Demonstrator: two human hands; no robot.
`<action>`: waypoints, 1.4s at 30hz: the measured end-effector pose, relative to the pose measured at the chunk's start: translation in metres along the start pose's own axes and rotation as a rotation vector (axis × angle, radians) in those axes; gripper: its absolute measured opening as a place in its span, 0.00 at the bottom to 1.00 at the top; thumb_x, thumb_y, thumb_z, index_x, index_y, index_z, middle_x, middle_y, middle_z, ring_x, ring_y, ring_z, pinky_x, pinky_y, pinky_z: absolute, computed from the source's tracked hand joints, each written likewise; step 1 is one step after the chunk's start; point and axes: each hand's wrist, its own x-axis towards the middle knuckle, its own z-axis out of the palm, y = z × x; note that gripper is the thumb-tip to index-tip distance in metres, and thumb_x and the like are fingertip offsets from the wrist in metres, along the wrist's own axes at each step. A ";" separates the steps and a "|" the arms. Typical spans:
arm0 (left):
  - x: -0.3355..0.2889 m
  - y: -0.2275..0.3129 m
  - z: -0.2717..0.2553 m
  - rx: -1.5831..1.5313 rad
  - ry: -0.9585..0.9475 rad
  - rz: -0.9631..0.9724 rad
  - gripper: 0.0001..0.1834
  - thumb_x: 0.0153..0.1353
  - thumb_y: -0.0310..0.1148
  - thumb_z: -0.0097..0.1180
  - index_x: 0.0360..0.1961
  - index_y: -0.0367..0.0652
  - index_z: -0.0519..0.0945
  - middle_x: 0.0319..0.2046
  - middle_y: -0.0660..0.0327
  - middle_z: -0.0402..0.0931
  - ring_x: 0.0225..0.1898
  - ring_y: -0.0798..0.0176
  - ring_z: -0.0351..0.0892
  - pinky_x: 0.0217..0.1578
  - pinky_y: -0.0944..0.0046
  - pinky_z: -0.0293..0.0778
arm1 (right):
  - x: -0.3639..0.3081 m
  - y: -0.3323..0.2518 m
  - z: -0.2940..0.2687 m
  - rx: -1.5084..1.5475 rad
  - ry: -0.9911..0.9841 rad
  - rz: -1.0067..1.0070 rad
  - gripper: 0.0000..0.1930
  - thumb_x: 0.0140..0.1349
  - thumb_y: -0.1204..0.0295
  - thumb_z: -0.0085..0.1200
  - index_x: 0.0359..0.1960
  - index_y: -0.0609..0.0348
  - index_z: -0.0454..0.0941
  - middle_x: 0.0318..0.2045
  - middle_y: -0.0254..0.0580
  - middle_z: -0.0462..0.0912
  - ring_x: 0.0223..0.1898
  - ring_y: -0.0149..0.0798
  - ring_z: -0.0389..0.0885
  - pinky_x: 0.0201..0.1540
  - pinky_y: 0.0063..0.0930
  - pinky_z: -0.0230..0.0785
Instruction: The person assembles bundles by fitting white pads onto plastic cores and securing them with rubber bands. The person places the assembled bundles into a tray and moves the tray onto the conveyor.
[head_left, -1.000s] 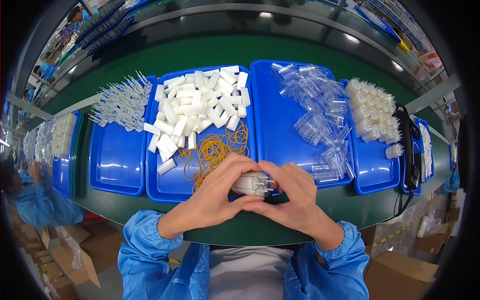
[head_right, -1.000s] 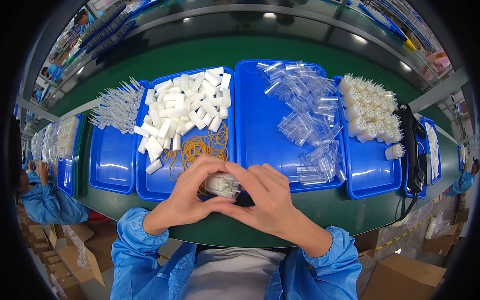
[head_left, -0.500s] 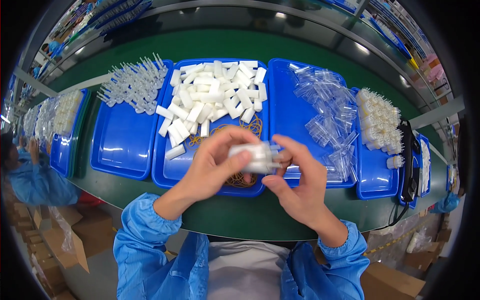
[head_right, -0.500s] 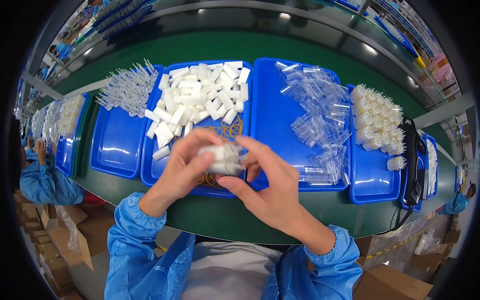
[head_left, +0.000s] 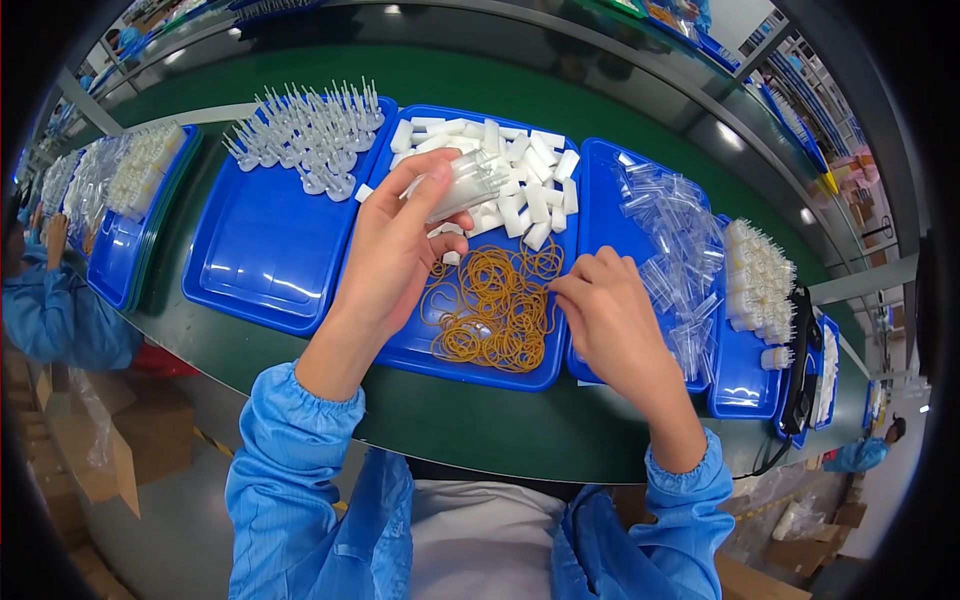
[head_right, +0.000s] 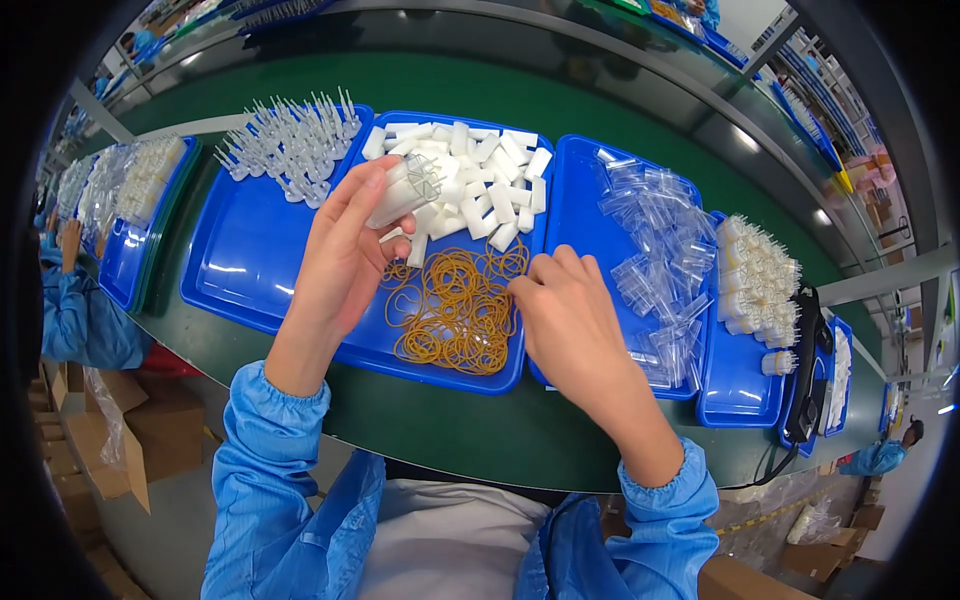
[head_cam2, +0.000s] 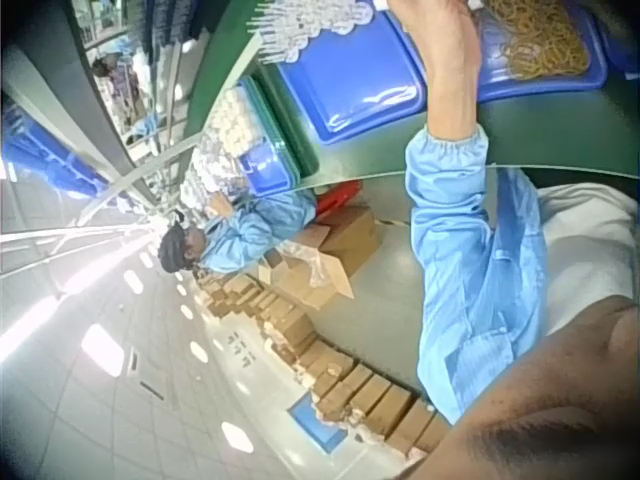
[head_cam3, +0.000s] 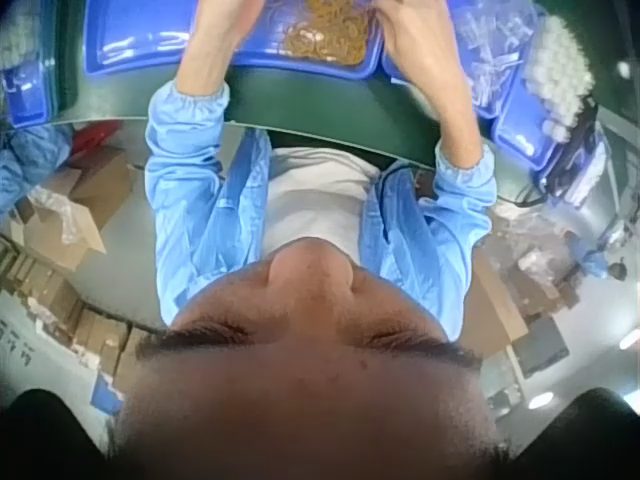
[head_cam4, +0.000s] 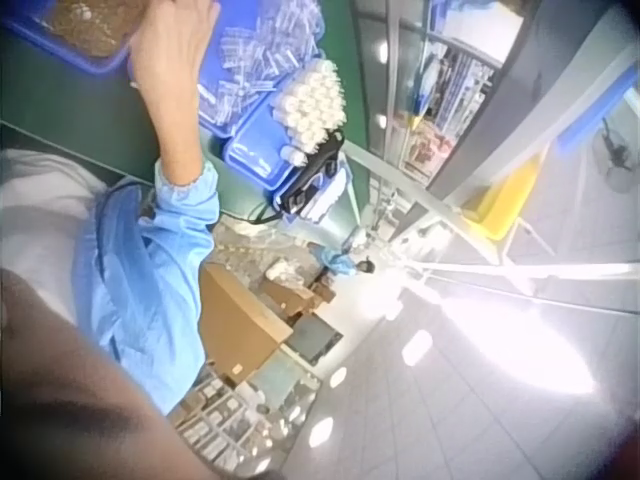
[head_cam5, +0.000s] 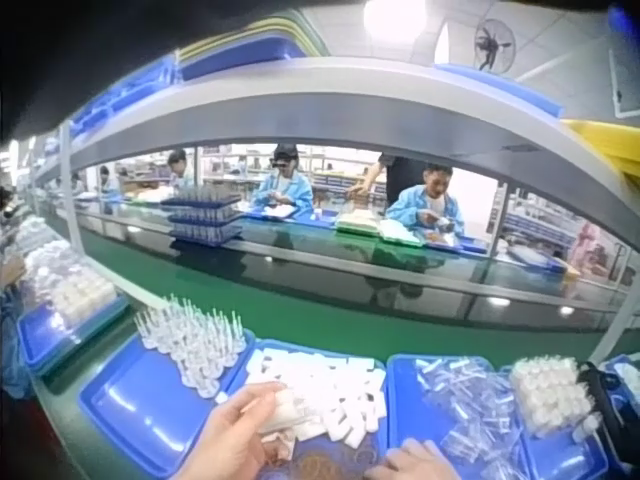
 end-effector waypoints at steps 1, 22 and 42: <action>0.000 -0.001 -0.001 -0.001 0.009 0.001 0.20 0.72 0.41 0.57 0.57 0.39 0.78 0.46 0.57 0.79 0.36 0.68 0.78 0.30 0.71 0.76 | 0.000 0.002 -0.002 -0.013 -0.026 0.003 0.09 0.54 0.81 0.58 0.36 0.63 0.86 0.32 0.42 0.77 0.41 0.45 0.73 0.44 0.38 0.65; -0.013 -0.019 0.017 0.283 -0.113 -0.153 0.19 0.73 0.46 0.56 0.53 0.42 0.80 0.38 0.60 0.82 0.32 0.70 0.80 0.25 0.72 0.73 | -0.024 0.013 -0.015 0.714 0.033 0.172 0.06 0.64 0.78 0.58 0.41 0.66 0.79 0.37 0.43 0.81 0.42 0.40 0.77 0.47 0.32 0.68; -0.029 -0.043 0.033 0.314 -0.227 -0.346 0.18 0.74 0.42 0.55 0.56 0.41 0.77 0.42 0.59 0.80 0.36 0.68 0.82 0.27 0.70 0.79 | -0.057 0.026 -0.005 1.562 0.214 0.517 0.23 0.59 0.85 0.63 0.56 0.67 0.73 0.52 0.60 0.84 0.33 0.34 0.88 0.26 0.16 0.75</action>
